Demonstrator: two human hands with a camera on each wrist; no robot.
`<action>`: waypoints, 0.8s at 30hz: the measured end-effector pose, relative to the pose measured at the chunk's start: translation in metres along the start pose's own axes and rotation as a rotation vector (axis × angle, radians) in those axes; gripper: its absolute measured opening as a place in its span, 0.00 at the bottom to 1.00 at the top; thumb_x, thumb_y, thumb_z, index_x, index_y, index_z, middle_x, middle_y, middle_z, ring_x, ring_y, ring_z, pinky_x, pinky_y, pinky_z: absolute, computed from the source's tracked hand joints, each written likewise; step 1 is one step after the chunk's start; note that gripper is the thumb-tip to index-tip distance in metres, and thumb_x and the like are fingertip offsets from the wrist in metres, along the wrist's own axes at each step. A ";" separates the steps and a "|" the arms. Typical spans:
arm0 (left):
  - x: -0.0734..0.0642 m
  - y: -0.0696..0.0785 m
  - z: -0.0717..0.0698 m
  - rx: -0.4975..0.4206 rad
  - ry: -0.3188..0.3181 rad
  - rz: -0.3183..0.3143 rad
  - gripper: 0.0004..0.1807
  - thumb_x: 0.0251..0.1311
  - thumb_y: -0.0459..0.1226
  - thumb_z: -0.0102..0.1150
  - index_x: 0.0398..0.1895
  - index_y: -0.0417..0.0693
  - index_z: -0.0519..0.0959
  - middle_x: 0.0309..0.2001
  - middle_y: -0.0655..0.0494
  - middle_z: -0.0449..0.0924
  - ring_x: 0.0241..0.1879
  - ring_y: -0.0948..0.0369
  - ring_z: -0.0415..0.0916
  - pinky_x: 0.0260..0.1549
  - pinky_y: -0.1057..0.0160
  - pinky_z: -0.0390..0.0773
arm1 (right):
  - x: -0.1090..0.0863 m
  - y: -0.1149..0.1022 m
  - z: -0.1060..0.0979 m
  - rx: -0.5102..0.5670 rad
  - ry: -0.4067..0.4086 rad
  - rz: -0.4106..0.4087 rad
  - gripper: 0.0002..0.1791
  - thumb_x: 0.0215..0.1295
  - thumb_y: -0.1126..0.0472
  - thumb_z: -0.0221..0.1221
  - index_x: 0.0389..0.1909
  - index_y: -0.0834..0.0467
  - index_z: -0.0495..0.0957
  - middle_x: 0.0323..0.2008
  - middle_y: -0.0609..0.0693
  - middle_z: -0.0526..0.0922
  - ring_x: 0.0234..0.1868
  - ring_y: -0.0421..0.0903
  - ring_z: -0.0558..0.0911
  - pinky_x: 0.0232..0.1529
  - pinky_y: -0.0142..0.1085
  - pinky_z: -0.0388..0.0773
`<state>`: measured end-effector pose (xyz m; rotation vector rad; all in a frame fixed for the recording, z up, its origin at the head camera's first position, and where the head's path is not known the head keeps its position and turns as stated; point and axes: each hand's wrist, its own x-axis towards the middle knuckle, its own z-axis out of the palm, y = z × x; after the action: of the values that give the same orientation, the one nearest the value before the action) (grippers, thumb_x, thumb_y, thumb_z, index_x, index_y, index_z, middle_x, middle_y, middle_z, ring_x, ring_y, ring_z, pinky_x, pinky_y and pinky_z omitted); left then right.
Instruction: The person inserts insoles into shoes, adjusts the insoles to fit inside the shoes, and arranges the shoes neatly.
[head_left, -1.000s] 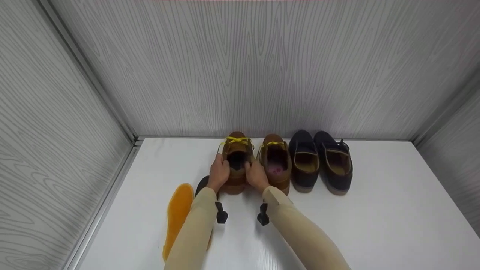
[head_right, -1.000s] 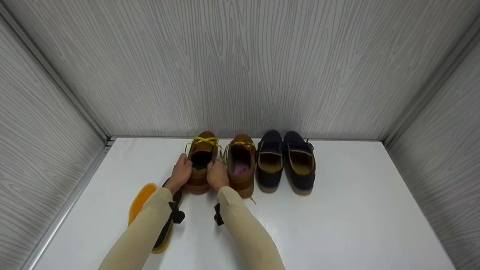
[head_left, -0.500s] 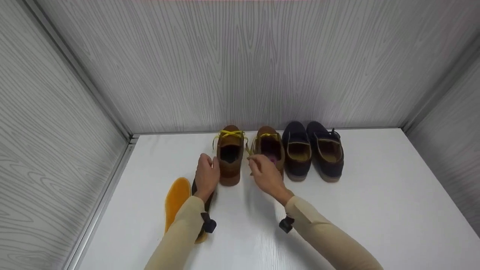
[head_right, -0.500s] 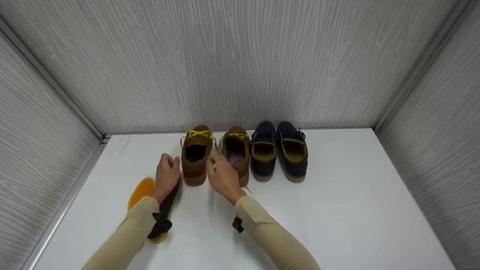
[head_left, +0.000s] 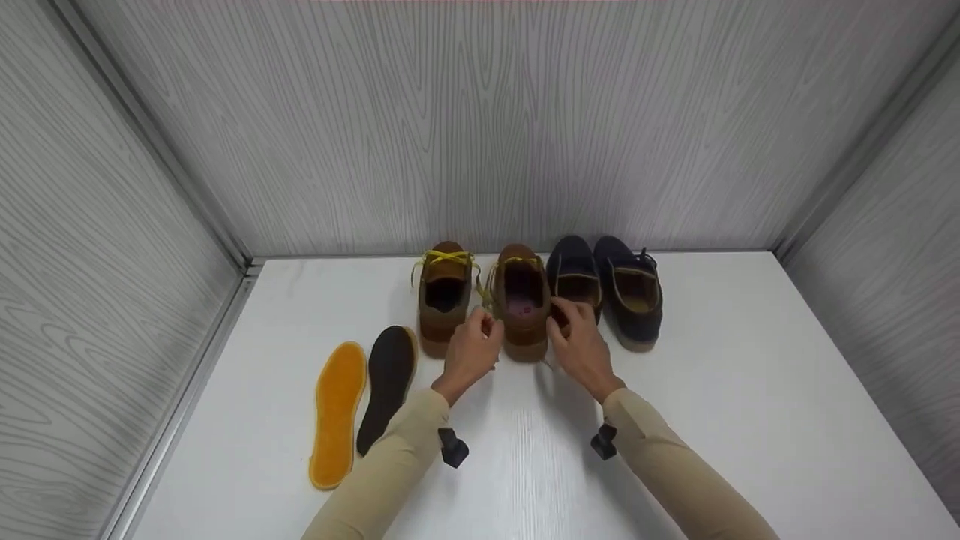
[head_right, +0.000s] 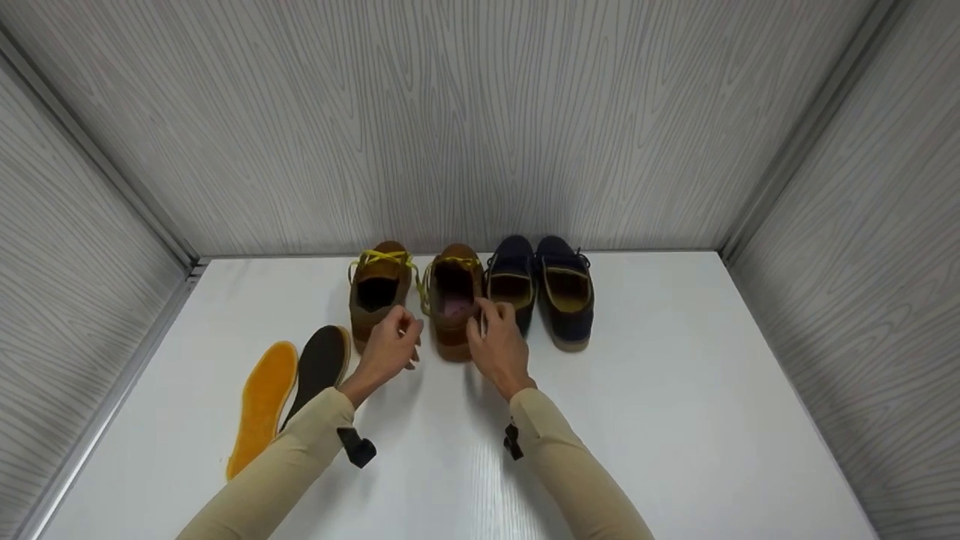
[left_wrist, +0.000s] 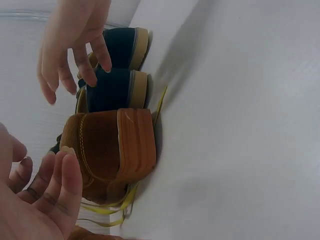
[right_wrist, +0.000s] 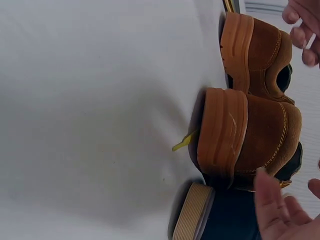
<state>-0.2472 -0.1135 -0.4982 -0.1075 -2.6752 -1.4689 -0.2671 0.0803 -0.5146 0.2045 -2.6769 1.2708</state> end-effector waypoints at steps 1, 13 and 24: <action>0.000 -0.001 0.002 0.021 0.001 -0.003 0.08 0.68 0.44 0.45 0.33 0.51 0.67 0.24 0.58 0.74 0.18 0.62 0.74 0.19 0.62 0.73 | 0.000 -0.001 0.003 -0.025 -0.021 0.004 0.24 0.70 0.50 0.50 0.65 0.49 0.68 0.57 0.55 0.67 0.42 0.47 0.77 0.38 0.46 0.73; -0.017 -0.025 0.015 0.182 -0.041 0.095 0.05 0.59 0.39 0.55 0.34 0.50 0.69 0.34 0.55 0.73 0.31 0.63 0.69 0.28 0.62 0.69 | 0.004 -0.009 0.047 -0.090 -0.106 0.090 0.35 0.59 0.47 0.64 0.65 0.52 0.64 0.62 0.66 0.62 0.60 0.64 0.67 0.55 0.57 0.65; -0.023 -0.026 0.003 0.239 -0.139 0.077 0.10 0.59 0.45 0.55 0.37 0.50 0.73 0.36 0.57 0.73 0.31 0.62 0.69 0.30 0.61 0.70 | 0.010 -0.004 0.049 0.036 -0.036 0.106 0.25 0.53 0.58 0.70 0.46 0.56 0.66 0.51 0.56 0.71 0.51 0.50 0.72 0.54 0.45 0.68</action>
<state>-0.2270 -0.1252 -0.5246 -0.3026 -2.8966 -1.1494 -0.2804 0.0392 -0.5398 0.0923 -2.7300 1.3593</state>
